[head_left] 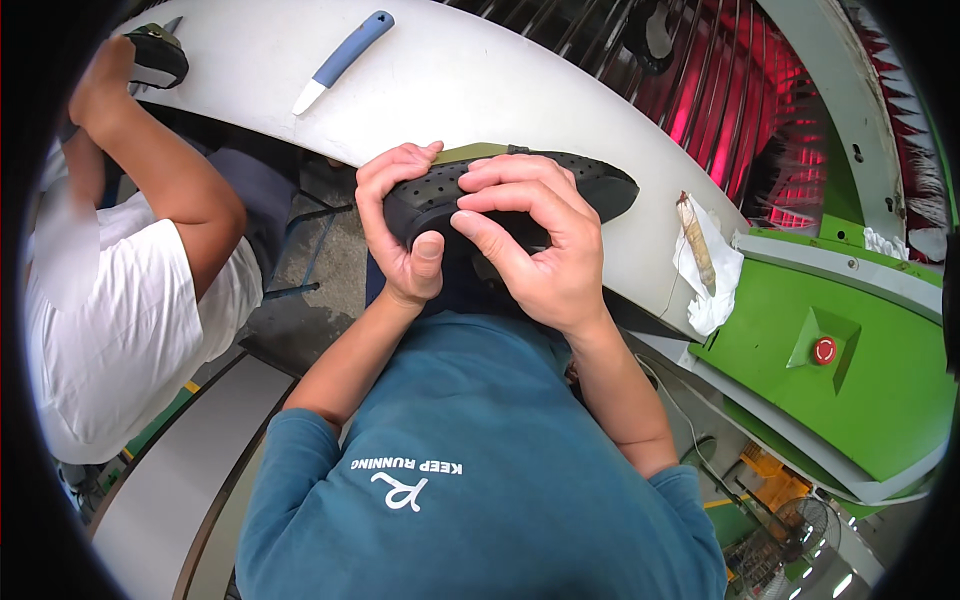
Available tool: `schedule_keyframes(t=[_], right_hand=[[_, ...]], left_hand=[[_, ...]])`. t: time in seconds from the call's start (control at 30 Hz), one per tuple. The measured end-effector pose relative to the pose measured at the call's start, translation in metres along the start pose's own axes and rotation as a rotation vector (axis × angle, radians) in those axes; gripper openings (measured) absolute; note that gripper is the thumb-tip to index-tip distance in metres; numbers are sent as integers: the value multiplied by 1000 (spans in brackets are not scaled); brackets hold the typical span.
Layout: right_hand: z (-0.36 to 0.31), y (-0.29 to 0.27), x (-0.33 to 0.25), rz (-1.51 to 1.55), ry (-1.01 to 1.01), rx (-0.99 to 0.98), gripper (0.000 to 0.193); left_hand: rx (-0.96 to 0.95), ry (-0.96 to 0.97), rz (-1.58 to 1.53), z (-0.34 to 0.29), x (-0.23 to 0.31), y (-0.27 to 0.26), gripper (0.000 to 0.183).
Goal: The person picks up black shoe soles and green uppers from a conveyor belt and assembles them by hand. They press the components together, inspect the fit, and place the finished shoes back onto the belt.
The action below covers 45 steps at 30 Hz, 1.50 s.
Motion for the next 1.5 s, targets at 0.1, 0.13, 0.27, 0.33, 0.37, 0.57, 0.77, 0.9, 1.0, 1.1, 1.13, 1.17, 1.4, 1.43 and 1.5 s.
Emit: schedule_keyframes(t=[0.1,0.13,0.27,0.33,0.37,0.57,0.77,0.9,1.0,1.1,1.13,1.17,1.4,1.43,1.5], right_hand=[[2,1,1,21,-7,-36,17],[3,1,1,26,-2,-42,17],[4,2,-1,11,13,-68,15],[6,2,-1,-7,33,-55,13],[7,3,-1,-27,47,-60,13],[5,-11,2,-201,52,-46,15],[-38,-77,40,-364,186,21,35],[-44,-83,49,-262,178,47,28],[-35,-76,42,-339,133,33,26],[-29,-72,44,-335,144,23,21],[-28,-72,46,-319,146,27,20],[-28,-73,46,-304,149,30,19],[-11,-78,75,-199,375,-126,31],[-7,-78,80,-165,402,-165,34],[-2,-80,88,-103,457,-237,39]], left_hand=[[4,-28,35,-2,0,-2,71],[3,-37,27,-2,0,-1,70],[6,-54,7,-5,0,-1,63],[13,-61,18,-5,3,0,60],[9,-57,23,-3,2,-1,60],[-141,-44,85,13,-10,2,61],[-275,-30,220,33,-3,8,41],[-276,-80,261,42,1,18,35],[-275,-127,326,47,5,25,31],[-266,-162,367,47,8,28,39],[-271,-166,384,48,10,30,40],[-277,-169,400,48,11,31,41],[-256,-148,370,46,9,30,43],[-260,-147,369,46,9,30,42],[-269,-141,360,45,8,28,41]])
Point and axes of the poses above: each hand's wrist, its own z-axis towards the middle knuckle, its own y-axis out of the palm, x = y × z, the point moved 10 cm from there along z, towards the middle knuckle, and after that the axes turned 15 degrees about -x, right-handed, at the moved point
